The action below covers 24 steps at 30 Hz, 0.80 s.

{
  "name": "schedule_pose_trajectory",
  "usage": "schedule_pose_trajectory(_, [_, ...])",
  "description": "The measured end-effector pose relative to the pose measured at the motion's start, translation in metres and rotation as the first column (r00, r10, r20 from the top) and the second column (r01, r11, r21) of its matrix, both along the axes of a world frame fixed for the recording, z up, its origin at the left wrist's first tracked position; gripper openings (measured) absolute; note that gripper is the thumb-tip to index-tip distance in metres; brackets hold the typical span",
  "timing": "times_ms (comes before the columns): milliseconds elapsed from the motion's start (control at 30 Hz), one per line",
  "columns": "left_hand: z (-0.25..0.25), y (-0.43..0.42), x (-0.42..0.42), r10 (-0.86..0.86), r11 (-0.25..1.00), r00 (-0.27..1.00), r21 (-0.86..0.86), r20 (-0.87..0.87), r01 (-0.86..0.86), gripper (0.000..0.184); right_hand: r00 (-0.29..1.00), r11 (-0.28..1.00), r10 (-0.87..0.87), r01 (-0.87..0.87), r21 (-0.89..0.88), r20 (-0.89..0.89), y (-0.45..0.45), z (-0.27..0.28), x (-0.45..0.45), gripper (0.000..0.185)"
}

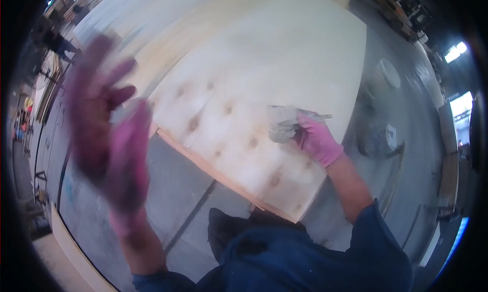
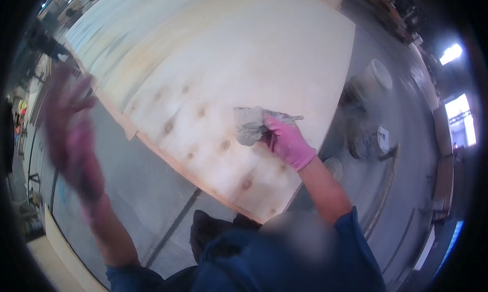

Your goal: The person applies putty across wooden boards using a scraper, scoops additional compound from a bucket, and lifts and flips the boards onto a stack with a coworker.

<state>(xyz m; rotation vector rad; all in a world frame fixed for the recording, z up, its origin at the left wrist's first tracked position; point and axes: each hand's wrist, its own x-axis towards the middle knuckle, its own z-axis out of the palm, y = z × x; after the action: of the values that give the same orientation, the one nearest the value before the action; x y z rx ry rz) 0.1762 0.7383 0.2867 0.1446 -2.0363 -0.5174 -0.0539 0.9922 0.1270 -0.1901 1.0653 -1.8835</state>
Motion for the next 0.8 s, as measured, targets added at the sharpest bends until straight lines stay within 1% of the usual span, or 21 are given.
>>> schedule_pose_trajectory(33, [-0.021, -0.026, -0.002, 0.044, 0.993, 0.997, 0.106, 0.071, -0.051, 0.055, 1.0, 1.0, -0.022, 0.022, -0.007, -0.01, -0.012, 0.001, 0.003, 0.029])
schedule_pose_trajectory(67, [-0.012, -0.037, -0.006, 0.053, 0.965, 0.987, 0.245, 0.152, -0.09, 0.052, 0.999, 0.998, -0.046, 0.045, -0.048, -0.017, -0.016, 0.027, 0.008, 0.028])
schedule_pose_trajectory(100, [-0.043, -0.063, -0.004, 0.084, 0.959, 0.962, 0.24, 0.261, -0.149, 0.047, 0.997, 0.996, -0.073, 0.072, -0.047, -0.018, -0.017, 0.03, 0.016, 0.027])
schedule_pose_trajectory(167, [-0.104, -0.117, -0.005, 0.126, 0.964, 0.875, 0.149, 0.467, -0.218, 0.048, 0.986, 0.986, -0.167, 0.168, 0.002, -0.025, -0.028, 0.036, 0.031, 0.026])
schedule_pose_trajectory(200, [-0.131, -0.147, -0.009, 0.172, 0.974, 0.826, 0.035, 0.536, -0.225, 0.049, 0.974, 0.974, -0.226, 0.226, 0.019, -0.035, -0.03, 0.042, 0.036, 0.025])
schedule_pose_trajectory(233, [-0.157, -0.177, -0.014, 0.222, 0.973, 0.776, -0.082, 0.591, -0.216, 0.052, 0.96, 0.958, -0.269, 0.275, 0.082, -0.074, -0.027, 0.042, 0.043, 0.028])
schedule_pose_trajectory(267, [-0.185, -0.204, -0.015, 0.278, 0.96, 0.722, -0.199, 0.634, -0.195, 0.054, 0.945, 0.935, -0.309, 0.323, 0.149, -0.109, -0.027, 0.024, 0.055, 0.032])
schedule_pose_trajectory(300, [-0.189, -0.219, -0.021, 0.324, 0.945, 0.68, -0.26, 0.658, -0.198, 0.057, 0.931, 0.908, -0.334, 0.36, 0.214, -0.147, -0.023, 0.021, 0.06, 0.035])
schedule_pose_trajectory(333, [-0.193, -0.228, -0.025, 0.369, 0.927, 0.63, -0.316, 0.683, -0.201, 0.06, 0.896, 0.854, -0.265, 0.39, 0.345, -0.356, -0.017, 0.021, 0.061, 0.033])
schedule_pose_trajectory(367, [-0.198, -0.236, -0.03, 0.424, 0.903, 0.578, -0.379, 0.698, -0.204, 0.064, 0.835, 0.775, -0.149, 0.432, 0.461, -0.53, -0.014, 0.018, 0.053, 0.032])
schedule_pose_trajectory(400, [-0.199, -0.244, -0.037, 0.403, 0.912, 0.58, -0.365, 0.708, -0.188, 0.065, 0.745, 0.68, 0.011, 0.483, 0.551, -0.667, -0.013, 0.022, 0.039, 0.03])
schedule_pose_trajectory(467, [-0.199, -0.254, -0.05, 0.367, 0.927, 0.567, -0.337, 0.738, -0.163, 0.068, 0.579, 0.599, 0.179, 0.577, 0.555, -0.795, -0.027, 0.026, 0.02, 0.028])
schedule_pose_trajectory(500, [-0.195, -0.257, -0.056, 0.367, 0.925, 0.57, -0.353, 0.735, -0.14, 0.068, 0.51, 0.554, 0.261, 0.616, 0.56, -0.82, -0.026, 0.024, 0.024, 0.027])
schedule_pose_trajectory(600, [-0.198, -0.275, -0.088, 0.327, 0.931, 0.593, -0.36, 0.735, -0.068, 0.067, 0.45, 0.544, 0.435, 0.559, 0.626, -0.78, -0.018, 0.032, 0.04, 0.027])
schedule_pose_trajectory(700, [-0.21, -0.313, -0.106, 0.301, 0.92, 0.618, -0.391, 0.726, 0.011, 0.067, 0.556, 0.515, 0.433, 0.494, 0.701, -0.71, -0.004, 0.041, 0.102, 0.031])
schedule_pose_trajectory(733, [-0.206, -0.319, -0.109, 0.282, 0.914, 0.648, -0.403, 0.707, 0.042, 0.067, 0.563, 0.475, 0.429, 0.525, 0.706, -0.707, 0.001, 0.039, 0.131, 0.029])
schedule_pose_trajectory(767, [-0.214, -0.328, -0.119, 0.285, 0.912, 0.655, -0.409, 0.7, 0.041, 0.068, 0.556, 0.435, 0.432, 0.561, 0.704, -0.71, 0.001, 0.038, 0.152, 0.027])
schedule_pose_trajectory(800, [-0.224, -0.343, -0.131, 0.29, 0.909, 0.661, -0.415, 0.692, 0.037, 0.068, 0.529, 0.445, 0.359, 0.627, 0.639, -0.769, -0.007, 0.034, 0.166, 0.026])
